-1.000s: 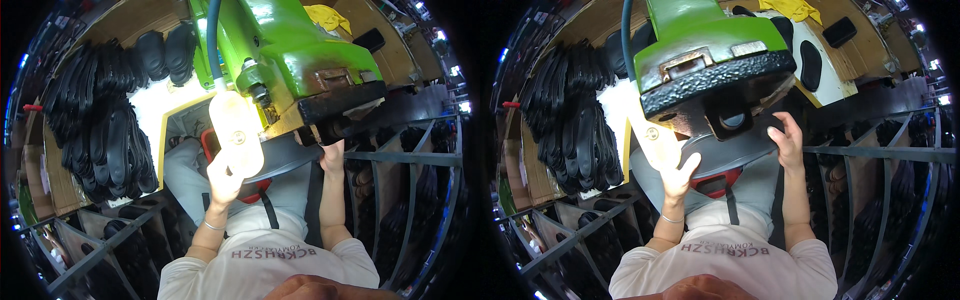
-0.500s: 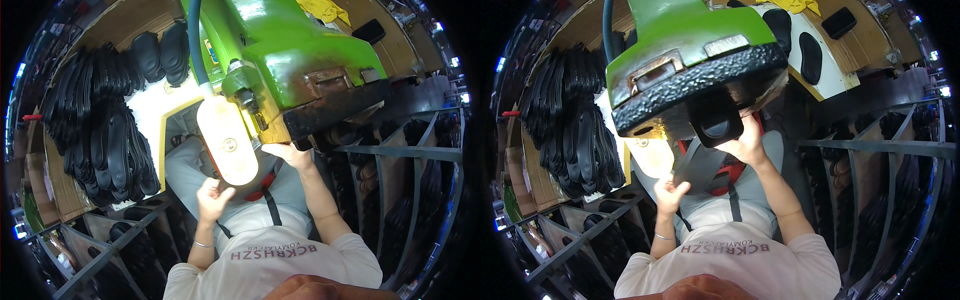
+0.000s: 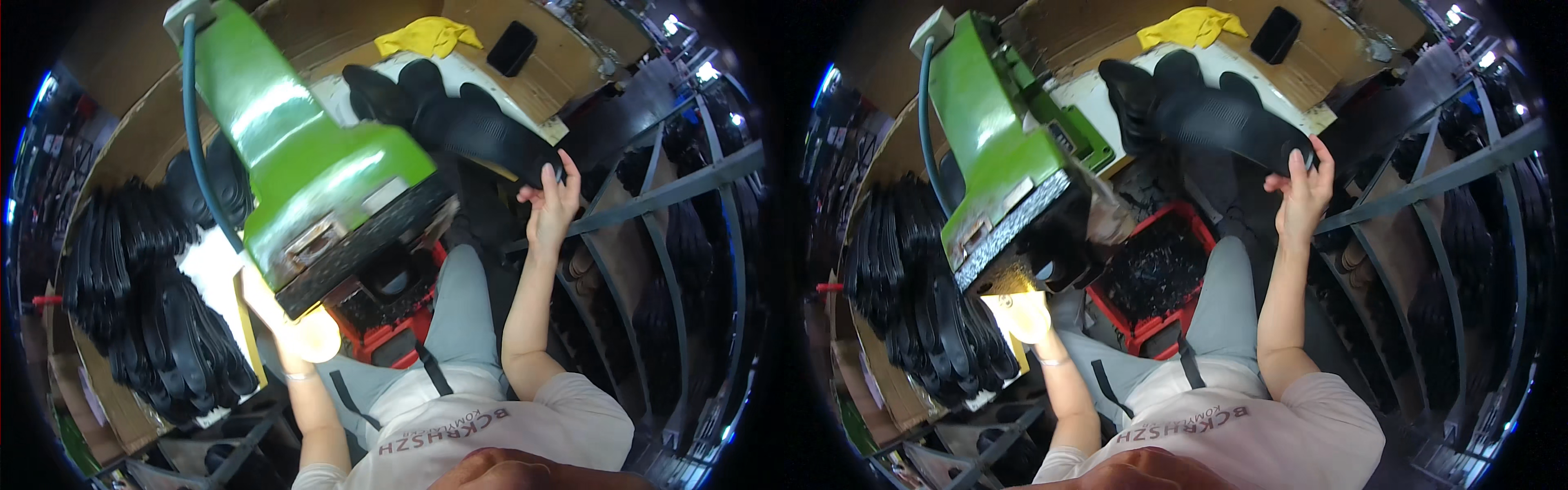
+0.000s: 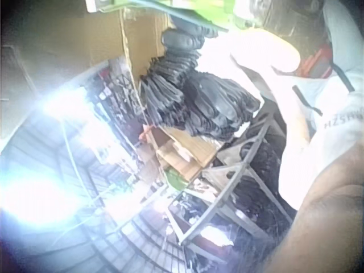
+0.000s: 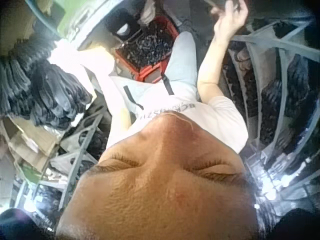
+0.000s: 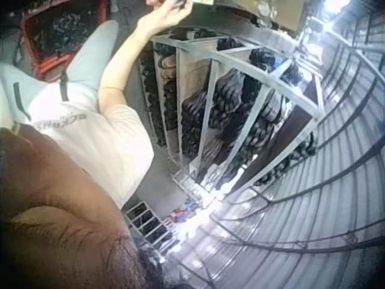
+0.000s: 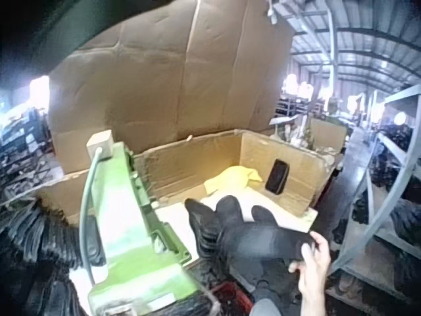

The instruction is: Trimming and smoothing the edges of shoe soles using a mechanical grinding machine in a factory.

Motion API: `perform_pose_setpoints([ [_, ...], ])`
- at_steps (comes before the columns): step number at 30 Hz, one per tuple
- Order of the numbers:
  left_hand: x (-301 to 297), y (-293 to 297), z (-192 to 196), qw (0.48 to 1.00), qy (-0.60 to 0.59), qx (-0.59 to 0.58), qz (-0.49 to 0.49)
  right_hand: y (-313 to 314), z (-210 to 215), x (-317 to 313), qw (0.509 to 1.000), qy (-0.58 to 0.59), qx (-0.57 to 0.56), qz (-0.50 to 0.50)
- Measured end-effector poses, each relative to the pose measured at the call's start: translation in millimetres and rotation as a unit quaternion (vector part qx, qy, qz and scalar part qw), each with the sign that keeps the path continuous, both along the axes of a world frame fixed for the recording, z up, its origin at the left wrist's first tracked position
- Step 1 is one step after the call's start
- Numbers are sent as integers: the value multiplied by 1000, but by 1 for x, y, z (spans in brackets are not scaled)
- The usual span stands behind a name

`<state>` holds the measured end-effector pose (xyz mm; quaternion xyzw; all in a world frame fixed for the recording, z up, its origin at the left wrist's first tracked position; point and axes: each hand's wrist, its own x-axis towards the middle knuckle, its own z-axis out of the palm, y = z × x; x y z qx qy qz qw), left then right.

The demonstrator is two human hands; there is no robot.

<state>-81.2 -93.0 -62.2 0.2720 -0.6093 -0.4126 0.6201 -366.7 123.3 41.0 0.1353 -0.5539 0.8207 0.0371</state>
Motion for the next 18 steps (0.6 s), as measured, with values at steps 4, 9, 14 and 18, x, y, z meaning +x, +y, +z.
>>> perform_pose_setpoints([
  [4,-69,-133,19,982,-146,-41,110,-43,-53,-56,998,-55,28,3],
  [9,-81,-136,-22,918,-322,-61,223,-42,-97,-96,956,-162,243,-29],
  [14,-31,-177,-16,941,-222,-47,250,-83,-101,-86,964,-208,156,55],
  [18,5,-131,-20,969,-70,-30,235,-85,-119,-92,974,-218,51,8],
])
